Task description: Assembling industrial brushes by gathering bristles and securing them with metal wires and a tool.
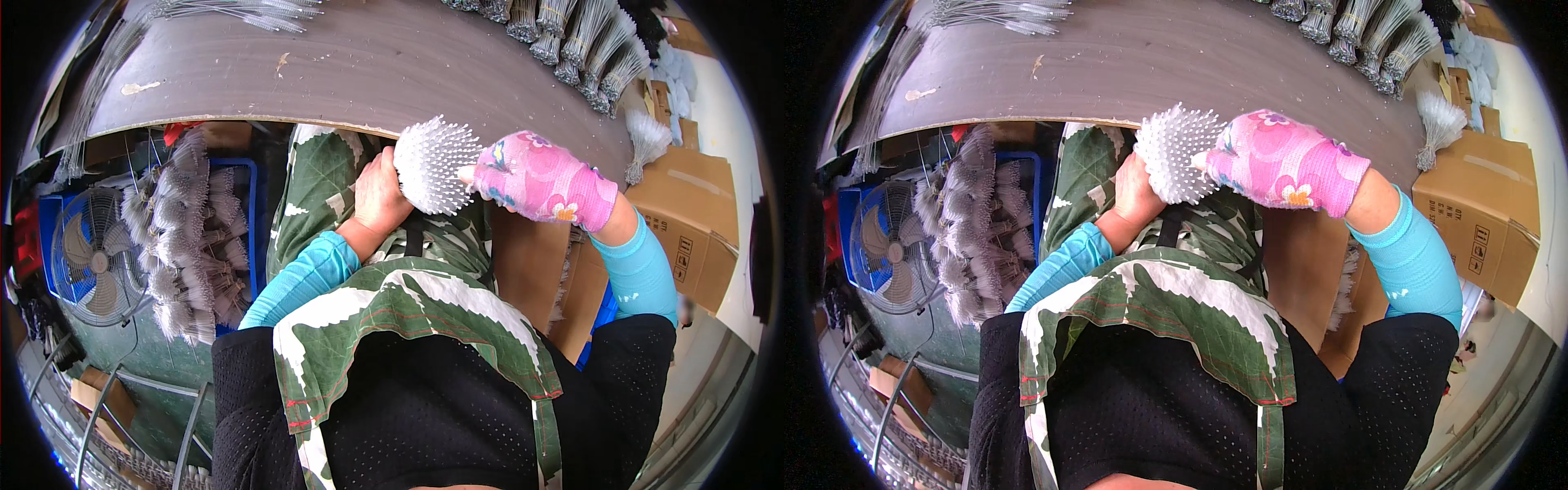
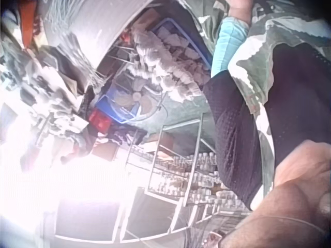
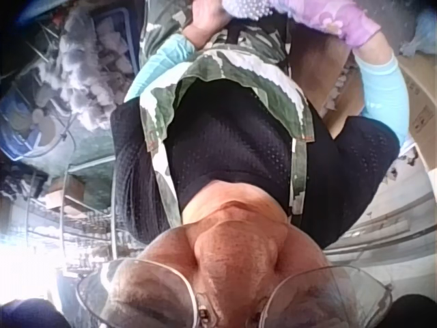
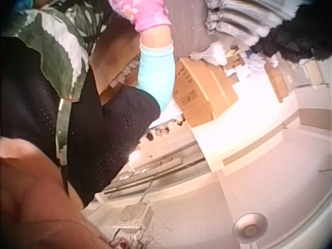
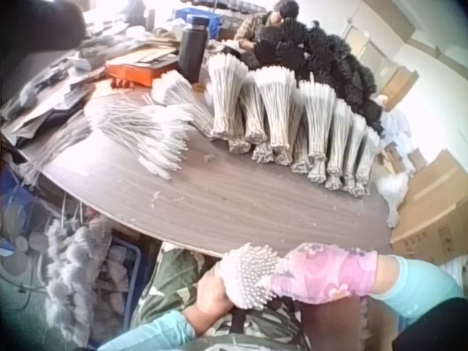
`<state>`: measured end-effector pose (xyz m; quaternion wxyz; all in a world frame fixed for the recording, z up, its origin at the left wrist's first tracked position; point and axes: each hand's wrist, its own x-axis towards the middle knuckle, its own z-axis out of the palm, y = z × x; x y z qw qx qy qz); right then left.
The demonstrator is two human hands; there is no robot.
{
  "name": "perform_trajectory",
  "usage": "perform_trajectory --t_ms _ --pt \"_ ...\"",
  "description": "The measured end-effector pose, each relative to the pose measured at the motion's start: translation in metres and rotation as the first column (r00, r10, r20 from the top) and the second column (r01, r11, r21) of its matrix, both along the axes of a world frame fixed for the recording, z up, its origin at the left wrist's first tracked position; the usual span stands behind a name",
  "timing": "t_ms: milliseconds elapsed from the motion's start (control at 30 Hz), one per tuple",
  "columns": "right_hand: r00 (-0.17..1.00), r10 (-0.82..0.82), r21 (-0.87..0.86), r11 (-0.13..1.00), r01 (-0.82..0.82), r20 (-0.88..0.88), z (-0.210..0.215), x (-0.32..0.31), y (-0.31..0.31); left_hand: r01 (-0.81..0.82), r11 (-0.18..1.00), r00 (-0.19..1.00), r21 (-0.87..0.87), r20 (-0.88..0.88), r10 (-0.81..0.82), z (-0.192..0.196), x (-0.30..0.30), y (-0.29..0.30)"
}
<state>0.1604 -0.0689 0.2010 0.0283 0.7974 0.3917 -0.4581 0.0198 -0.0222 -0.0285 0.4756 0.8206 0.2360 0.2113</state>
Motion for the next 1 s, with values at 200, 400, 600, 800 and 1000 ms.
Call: perform_trajectory --t_ms 200,400,600,800,1000 --pt "1.0 -0.013 -0.004 1.0 0.013 -0.015 -0.006 -0.002 0.0 0.003 1.0 1.0 0.002 0.003 -0.003 -0.001 0.0 0.0" --pt "0.996 -0.059 0.032 0.998 0.061 -0.065 -0.007 -0.002 0.001 0.001 1.0 1.0 -0.016 -0.003 -0.001 -0.004 0.001 0.0" --pt "0.96 -0.22 -0.081 0.975 0.209 -0.175 0.0 0.007 -0.003 -0.006 1.0 1.0 -0.019 -0.021 0.005 -0.003 0.003 0.0" --pt "0.993 -0.08 -0.026 0.997 0.078 -0.087 0.002 0.011 0.008 -0.012 0.999 1.0 -0.04 -0.004 0.012 -0.001 0.001 0.001" --pt "0.997 -0.049 -0.098 0.994 0.043 -0.065 0.001 0.012 0.019 -0.001 0.999 1.0 -0.052 -0.005 0.0 -0.002 0.001 0.001"
